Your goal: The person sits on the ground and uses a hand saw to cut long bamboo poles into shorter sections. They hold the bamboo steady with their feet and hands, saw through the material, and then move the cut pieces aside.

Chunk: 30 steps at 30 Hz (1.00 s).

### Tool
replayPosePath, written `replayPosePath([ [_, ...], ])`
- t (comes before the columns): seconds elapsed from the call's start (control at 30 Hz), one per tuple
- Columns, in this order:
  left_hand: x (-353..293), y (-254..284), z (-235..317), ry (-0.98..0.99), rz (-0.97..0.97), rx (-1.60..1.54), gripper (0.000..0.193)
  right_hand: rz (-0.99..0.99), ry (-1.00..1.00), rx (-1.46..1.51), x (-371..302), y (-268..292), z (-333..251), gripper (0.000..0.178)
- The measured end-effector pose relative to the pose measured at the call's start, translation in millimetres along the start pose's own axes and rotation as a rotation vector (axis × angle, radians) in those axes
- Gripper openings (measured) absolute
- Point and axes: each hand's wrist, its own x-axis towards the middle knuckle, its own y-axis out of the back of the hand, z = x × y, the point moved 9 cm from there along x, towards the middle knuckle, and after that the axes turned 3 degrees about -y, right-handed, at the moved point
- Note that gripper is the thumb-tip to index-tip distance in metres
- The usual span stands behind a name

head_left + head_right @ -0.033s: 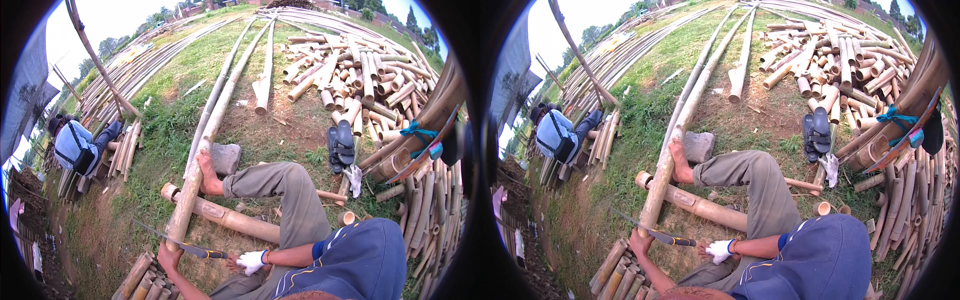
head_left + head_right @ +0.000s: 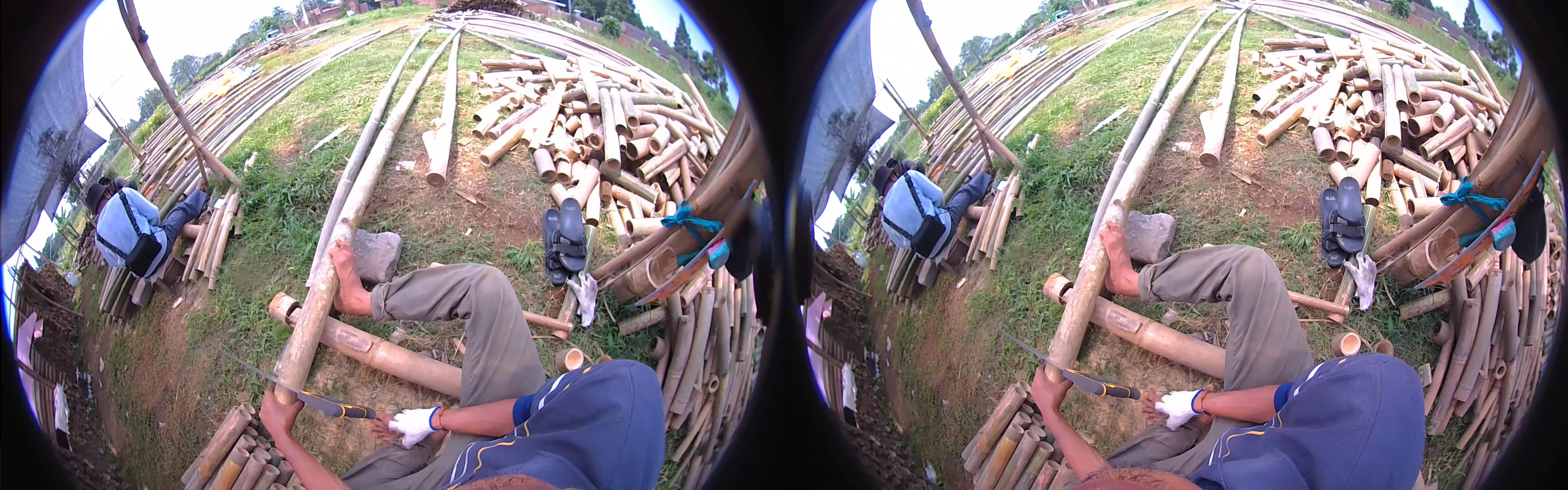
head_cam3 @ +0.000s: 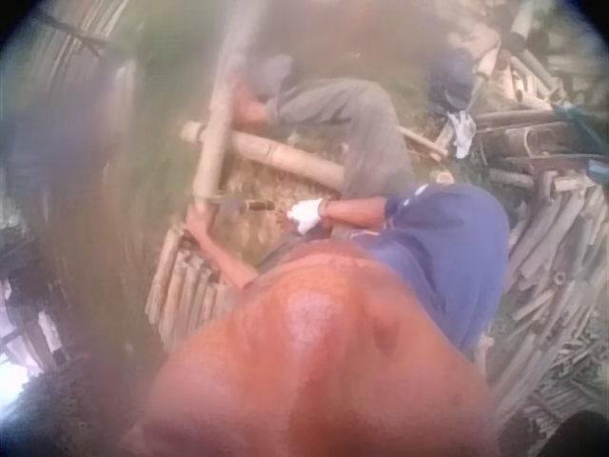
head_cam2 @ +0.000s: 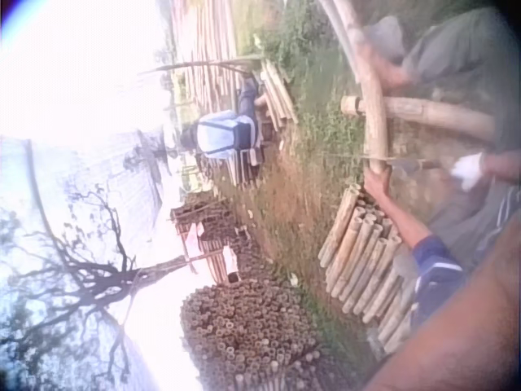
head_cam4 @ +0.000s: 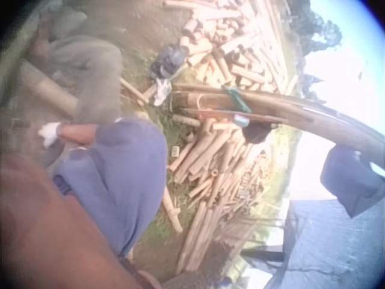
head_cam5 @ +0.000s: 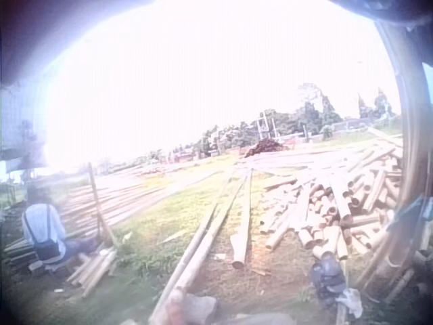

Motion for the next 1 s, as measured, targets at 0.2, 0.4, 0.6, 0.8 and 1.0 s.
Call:
replayPosePath([
  [0.2,6,3,11,0.042,-0.04,0.059,0.081,0.039,0.036,-0.03,0,8,1,0.058],
  [0.4,8,-2,6,0.042,-0.068,0.067,0.088,0.051,0.048,0.003,-6,22,-8,0.055],
  [0.6,12,-5,6,0.06,-0.098,0.118,0.092,0.036,0.085,-0.05,-4,25,-10,0.067],
  [0.8,11,-5,9,0.09,-0.144,0.114,0.099,0.046,0.091,-0.025,1,19,-4,0.069],
  [1.0,9,0,12,0.067,-0.07,0.095,0.088,-0.012,0.058,-0.036,3,16,-4,0.072],
])
